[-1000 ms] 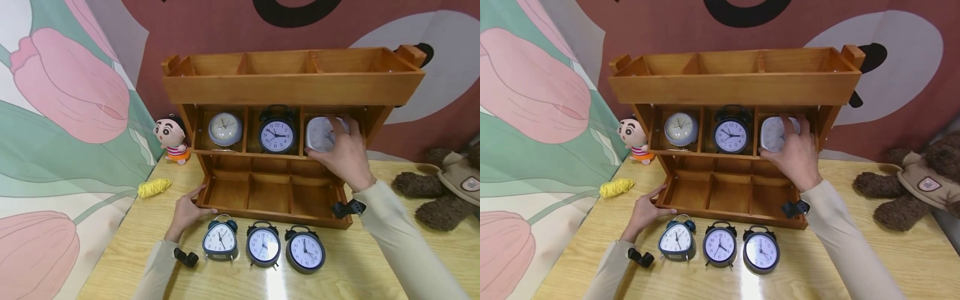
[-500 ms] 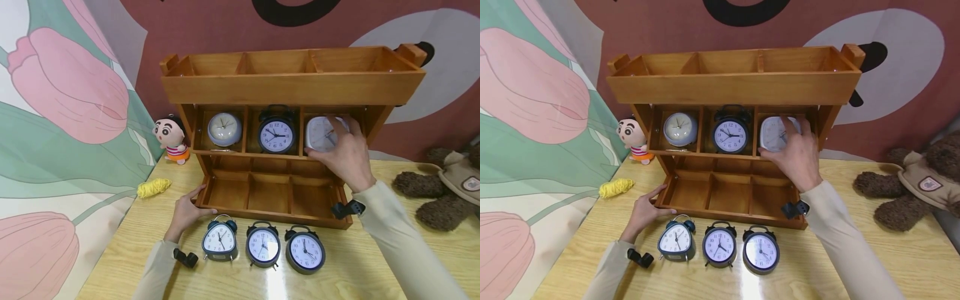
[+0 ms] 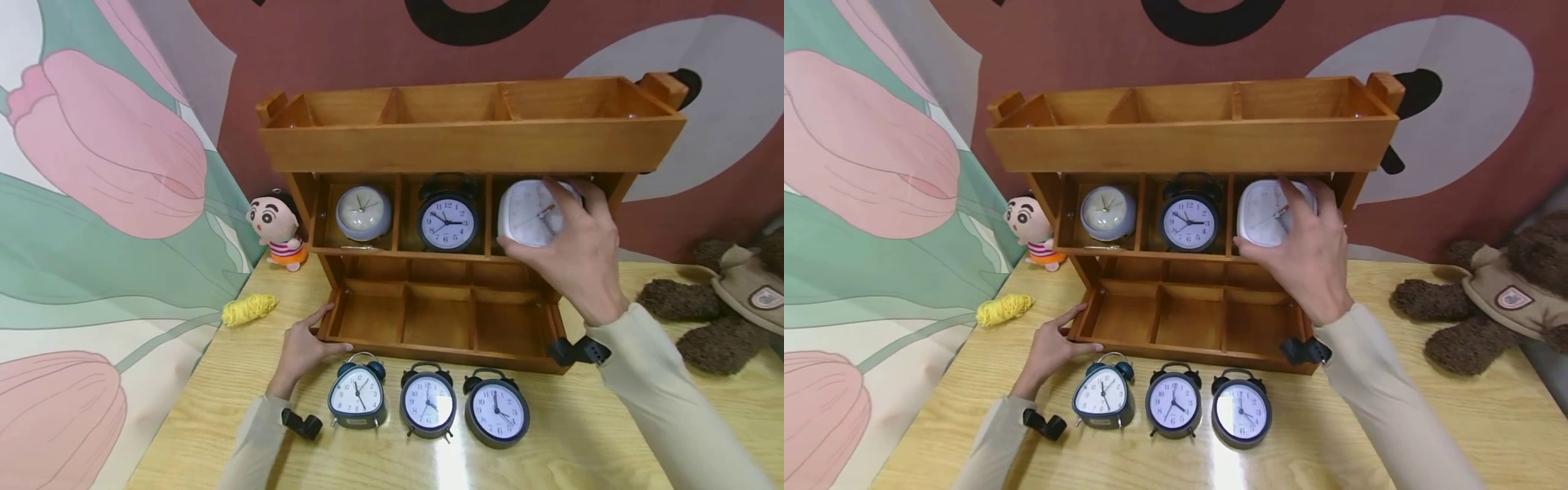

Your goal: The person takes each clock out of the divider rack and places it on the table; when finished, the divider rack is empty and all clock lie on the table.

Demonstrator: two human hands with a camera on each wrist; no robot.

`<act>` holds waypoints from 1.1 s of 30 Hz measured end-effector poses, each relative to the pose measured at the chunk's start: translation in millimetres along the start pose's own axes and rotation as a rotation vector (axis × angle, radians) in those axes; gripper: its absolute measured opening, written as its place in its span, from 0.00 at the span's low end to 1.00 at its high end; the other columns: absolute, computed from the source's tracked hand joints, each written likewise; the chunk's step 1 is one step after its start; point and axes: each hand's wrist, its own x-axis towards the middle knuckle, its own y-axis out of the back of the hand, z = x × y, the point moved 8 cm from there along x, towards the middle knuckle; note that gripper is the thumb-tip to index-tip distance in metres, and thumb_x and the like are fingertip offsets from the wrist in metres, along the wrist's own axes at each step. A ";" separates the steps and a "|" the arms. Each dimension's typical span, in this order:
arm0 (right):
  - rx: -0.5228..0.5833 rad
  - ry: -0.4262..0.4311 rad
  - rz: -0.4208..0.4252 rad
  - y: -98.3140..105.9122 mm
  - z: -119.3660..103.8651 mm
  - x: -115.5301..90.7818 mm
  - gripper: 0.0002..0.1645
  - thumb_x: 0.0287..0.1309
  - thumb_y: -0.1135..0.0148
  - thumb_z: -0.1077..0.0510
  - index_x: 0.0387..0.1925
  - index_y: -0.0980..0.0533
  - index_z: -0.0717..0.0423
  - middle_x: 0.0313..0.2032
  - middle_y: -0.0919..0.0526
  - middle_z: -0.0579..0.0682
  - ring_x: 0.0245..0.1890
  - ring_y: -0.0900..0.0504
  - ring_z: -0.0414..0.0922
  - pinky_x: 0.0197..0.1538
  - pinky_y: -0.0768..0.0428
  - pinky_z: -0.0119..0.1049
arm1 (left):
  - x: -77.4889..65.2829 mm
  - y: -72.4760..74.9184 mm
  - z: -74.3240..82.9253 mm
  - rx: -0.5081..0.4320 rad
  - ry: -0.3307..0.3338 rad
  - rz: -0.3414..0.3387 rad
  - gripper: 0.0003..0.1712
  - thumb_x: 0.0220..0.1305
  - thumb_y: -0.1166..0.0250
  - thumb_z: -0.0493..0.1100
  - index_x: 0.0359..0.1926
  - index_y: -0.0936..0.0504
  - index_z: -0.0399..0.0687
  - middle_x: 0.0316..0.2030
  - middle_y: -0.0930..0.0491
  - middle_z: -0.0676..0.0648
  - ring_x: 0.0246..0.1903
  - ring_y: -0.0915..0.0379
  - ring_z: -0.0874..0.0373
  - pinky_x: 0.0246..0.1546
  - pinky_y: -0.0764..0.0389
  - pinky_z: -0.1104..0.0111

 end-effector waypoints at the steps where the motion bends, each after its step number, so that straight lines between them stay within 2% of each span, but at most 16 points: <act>1: 0.009 0.001 0.004 3.0 -1.6 -2.1 0.52 0.29 0.18 0.48 0.63 0.28 0.53 0.61 0.32 0.65 0.55 0.28 0.64 0.47 0.26 0.68 | -0.1 0.2 -0.4 0.002 0.001 0.000 0.52 0.33 0.17 0.57 0.65 0.26 0.54 0.65 0.29 0.40 0.61 0.30 0.42 0.58 0.27 0.49; 7: 0.038 -0.032 -0.011 23.9 -5.1 -26.1 0.54 0.25 0.17 0.50 0.63 0.27 0.52 0.59 0.31 0.65 0.53 0.30 0.61 0.45 0.27 0.65 | 0.6 1.4 -2.3 0.014 0.004 -0.004 0.53 0.33 0.17 0.58 0.65 0.27 0.55 0.65 0.30 0.39 0.60 0.29 0.42 0.57 0.27 0.48; 14: 0.002 -0.043 -0.044 43.9 -0.4 -63.1 0.57 0.19 0.16 0.53 0.62 0.27 0.52 0.58 0.30 0.65 0.50 0.29 0.63 0.38 0.28 0.65 | 1.3 0.9 -4.4 0.017 0.006 -0.007 0.53 0.33 0.17 0.58 0.65 0.27 0.55 0.65 0.30 0.40 0.60 0.29 0.42 0.57 0.26 0.49; 16: -0.012 -0.026 -0.041 48.0 1.5 -71.6 0.57 0.16 0.17 0.53 0.61 0.26 0.53 0.57 0.29 0.64 0.49 0.27 0.62 0.37 0.27 0.53 | 1.3 0.6 -4.0 0.017 0.005 -0.009 0.53 0.33 0.17 0.58 0.65 0.27 0.55 0.65 0.30 0.40 0.60 0.29 0.42 0.57 0.26 0.49; 18: -0.029 -0.012 -0.035 51.8 3.0 -79.5 0.57 0.14 0.17 0.52 0.59 0.24 0.53 0.56 0.27 0.63 0.48 0.27 0.61 0.37 0.30 0.41 | 1.6 0.3 -3.5 0.017 0.004 -0.011 0.53 0.33 0.17 0.58 0.65 0.27 0.55 0.65 0.30 0.40 0.60 0.29 0.43 0.57 0.26 0.49; 21: -0.054 -0.008 -0.042 55.8 5.6 -90.9 0.57 0.12 0.17 0.50 0.58 0.24 0.53 0.54 0.27 0.64 0.46 0.27 0.59 0.35 0.34 0.38 | 1.9 -0.2 -2.6 0.012 0.003 -0.017 0.54 0.33 0.17 0.58 0.65 0.27 0.54 0.66 0.30 0.40 0.61 0.30 0.43 0.58 0.27 0.49; 23: -0.062 -0.022 -0.056 57.5 8.0 -98.6 0.58 0.12 0.16 0.49 0.58 0.24 0.52 0.54 0.27 0.65 0.46 0.27 0.60 0.35 0.33 0.42 | 2.1 -0.4 -2.3 0.008 0.002 -0.018 0.54 0.33 0.17 0.58 0.65 0.27 0.54 0.66 0.30 0.40 0.62 0.30 0.42 0.59 0.27 0.48; 25: -0.063 -0.033 -0.066 59.2 10.3 -106.1 0.58 0.12 0.16 0.47 0.58 0.24 0.52 0.55 0.28 0.66 0.46 0.27 0.61 0.35 0.33 0.42 | 2.4 -0.4 -2.0 0.005 0.000 -0.018 0.54 0.33 0.17 0.58 0.66 0.27 0.54 0.66 0.31 0.40 0.62 0.31 0.42 0.59 0.28 0.48; 28: -0.060 -0.038 -0.067 62.6 14.2 -116.6 0.58 0.12 0.16 0.42 0.57 0.23 0.52 0.55 0.28 0.66 0.45 0.26 0.62 0.36 0.37 0.28 | 2.6 -0.4 -2.0 0.006 0.000 -0.015 0.54 0.33 0.17 0.58 0.65 0.27 0.54 0.66 0.31 0.40 0.63 0.31 0.41 0.59 0.28 0.48; 29: -0.061 -0.041 -0.069 63.3 15.6 -119.9 0.58 0.11 0.16 0.42 0.57 0.23 0.52 0.55 0.28 0.66 0.45 0.26 0.63 0.34 0.37 0.27 | 2.7 -0.4 -2.0 0.007 0.000 -0.014 0.54 0.33 0.17 0.58 0.65 0.27 0.54 0.66 0.31 0.40 0.62 0.31 0.41 0.59 0.28 0.48; 31: -0.079 -0.059 -0.089 63.5 19.2 -127.0 0.59 0.10 0.15 0.42 0.57 0.23 0.54 0.55 0.28 0.67 0.44 0.26 0.64 0.32 0.29 0.32 | 2.7 -0.4 -2.0 0.008 -0.001 -0.013 0.54 0.33 0.17 0.58 0.65 0.27 0.54 0.66 0.30 0.39 0.62 0.31 0.41 0.59 0.28 0.48; 33: -0.103 -0.096 -0.131 61.0 24.0 -135.3 0.61 0.08 0.14 0.45 0.57 0.24 0.55 0.55 0.28 0.67 0.43 0.27 0.66 0.28 0.25 0.45 | 2.8 -0.2 -1.7 0.007 -0.004 -0.011 0.54 0.33 0.17 0.58 0.65 0.27 0.54 0.65 0.30 0.39 0.62 0.31 0.41 0.59 0.28 0.47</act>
